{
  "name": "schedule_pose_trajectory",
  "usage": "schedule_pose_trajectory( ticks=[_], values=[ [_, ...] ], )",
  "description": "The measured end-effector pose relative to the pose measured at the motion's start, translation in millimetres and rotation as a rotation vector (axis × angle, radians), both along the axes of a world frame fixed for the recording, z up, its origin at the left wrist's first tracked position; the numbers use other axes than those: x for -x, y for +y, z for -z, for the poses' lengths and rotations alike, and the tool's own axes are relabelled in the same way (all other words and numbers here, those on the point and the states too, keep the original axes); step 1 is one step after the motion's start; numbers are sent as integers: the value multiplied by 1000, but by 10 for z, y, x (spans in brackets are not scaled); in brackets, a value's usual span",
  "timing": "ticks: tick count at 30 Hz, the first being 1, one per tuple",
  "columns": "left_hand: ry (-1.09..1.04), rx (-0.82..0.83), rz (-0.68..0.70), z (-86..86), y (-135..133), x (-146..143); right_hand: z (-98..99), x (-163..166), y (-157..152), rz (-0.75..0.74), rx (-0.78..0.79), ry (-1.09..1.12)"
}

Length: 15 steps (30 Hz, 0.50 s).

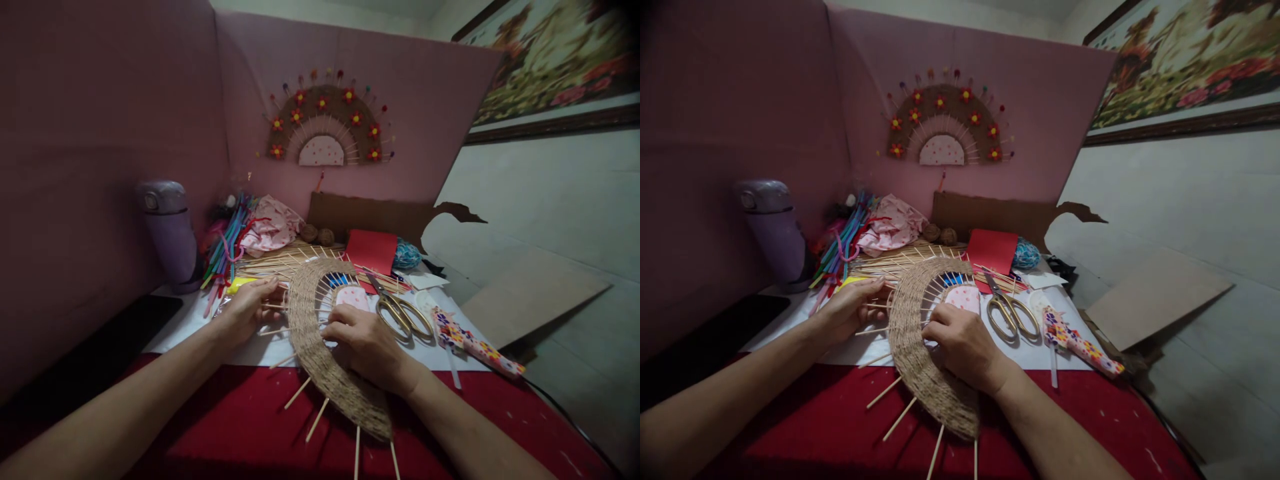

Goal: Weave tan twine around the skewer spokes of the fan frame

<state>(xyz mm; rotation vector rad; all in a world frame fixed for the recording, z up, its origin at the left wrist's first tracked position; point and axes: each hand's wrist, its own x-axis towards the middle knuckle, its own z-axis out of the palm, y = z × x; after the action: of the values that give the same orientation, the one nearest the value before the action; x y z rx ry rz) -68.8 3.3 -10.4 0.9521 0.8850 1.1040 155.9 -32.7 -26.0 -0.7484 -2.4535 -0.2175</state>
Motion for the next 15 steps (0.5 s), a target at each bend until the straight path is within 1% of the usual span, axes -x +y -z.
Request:
schedule_pose_trajectory(
  ticks=[4, 6, 9, 11, 15],
  values=[
    [-24, 74, 24, -10, -8, -21, -1, -10, -8, 14, 87, 89],
    [-53, 125, 43, -13, -7, -33, 3, -14, 7, 63, 155, 252],
    [-92, 150, 81, -10, 13, -33, 9, -21, 51, 138, 239, 575],
    [-88, 168, 107, -5, 42, -18, 12, -28, 82, 176, 277, 706],
    [-52, 173, 168, 10, 107, 19, 21, -36, 108, 259, 297, 759]
  ],
)
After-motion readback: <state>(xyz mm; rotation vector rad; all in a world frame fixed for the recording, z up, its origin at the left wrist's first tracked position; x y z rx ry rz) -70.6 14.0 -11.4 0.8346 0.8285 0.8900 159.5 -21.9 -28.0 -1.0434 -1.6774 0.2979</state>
